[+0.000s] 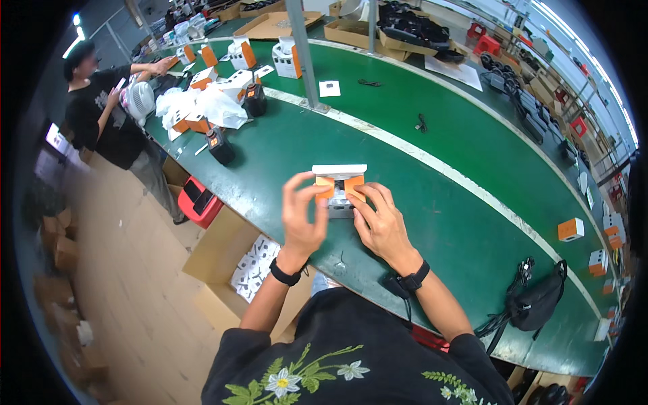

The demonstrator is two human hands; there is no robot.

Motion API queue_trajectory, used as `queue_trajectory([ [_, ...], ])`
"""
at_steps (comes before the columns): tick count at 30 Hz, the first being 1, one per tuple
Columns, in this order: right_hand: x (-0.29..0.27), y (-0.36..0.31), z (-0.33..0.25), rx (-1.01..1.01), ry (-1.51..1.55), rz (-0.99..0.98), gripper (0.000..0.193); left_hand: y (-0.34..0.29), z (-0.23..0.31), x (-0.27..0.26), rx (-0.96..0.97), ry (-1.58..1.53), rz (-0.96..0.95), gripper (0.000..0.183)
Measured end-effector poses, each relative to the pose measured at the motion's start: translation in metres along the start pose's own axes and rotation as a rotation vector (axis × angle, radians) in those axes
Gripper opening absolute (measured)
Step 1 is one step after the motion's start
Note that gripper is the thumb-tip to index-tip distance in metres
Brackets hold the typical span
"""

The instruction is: Packing small electronic components and cables into cardboard retail boxes on an assembly line.

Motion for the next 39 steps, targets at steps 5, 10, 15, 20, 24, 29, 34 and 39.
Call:
queue_trajectory([
  [5, 0.001, -0.004, 0.003, 0.097, 0.119, 0.01, 0.026, 0.027, -0.035, -0.004, -0.414, -0.232, 0.246, 0.048],
  [10, 0.0, -0.01, 0.012, 0.064, 0.04, 0.17, 0.012, 0.036, -0.032, 0.004, -0.095, -0.34, -0.612, 0.051],
  [15, 0.005, -0.02, 0.025, 0.337, 0.327, 0.204, 0.021, 0.022, -0.021, 0.003, -0.037, -0.209, -0.471, 0.042],
  [20, -0.002, -0.006, 0.033, 0.149, 0.2, 0.051, 0.032, 0.023, -0.023, 0.004, -0.003, -0.192, -0.485, 0.041],
  [24, 0.0, -0.007, 0.033, 0.036, 0.098, 0.083, 0.026, 0.025, -0.021, 0.001, -0.004, -0.176, -0.554, 0.04],
  [29, -0.004, -0.003, 0.032, 0.018, 0.034, 0.031, 0.028, 0.022, -0.022, 0.0, -0.01, -0.127, -0.55, 0.041],
  [34, -0.006, -0.002, 0.038, -0.033, 0.224, -0.037, 0.051, 0.02, -0.011, 0.003, 0.059, -0.012, -0.682, 0.048],
  [39, 0.016, -0.014, 0.07, 0.046, 0.371, -0.131, 0.065, 0.019, -0.012, 0.024, 0.042, -0.023, -0.775, 0.054],
])
Point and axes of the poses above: each hand's wrist, its own y-axis towards the middle knuckle, its own x-axis out of the palm, z = x × y, the point moved 5 cm from there along y, towards the middle knuckle, and after that the axes turned 13 degrees about -y, right-handed, at the moved point
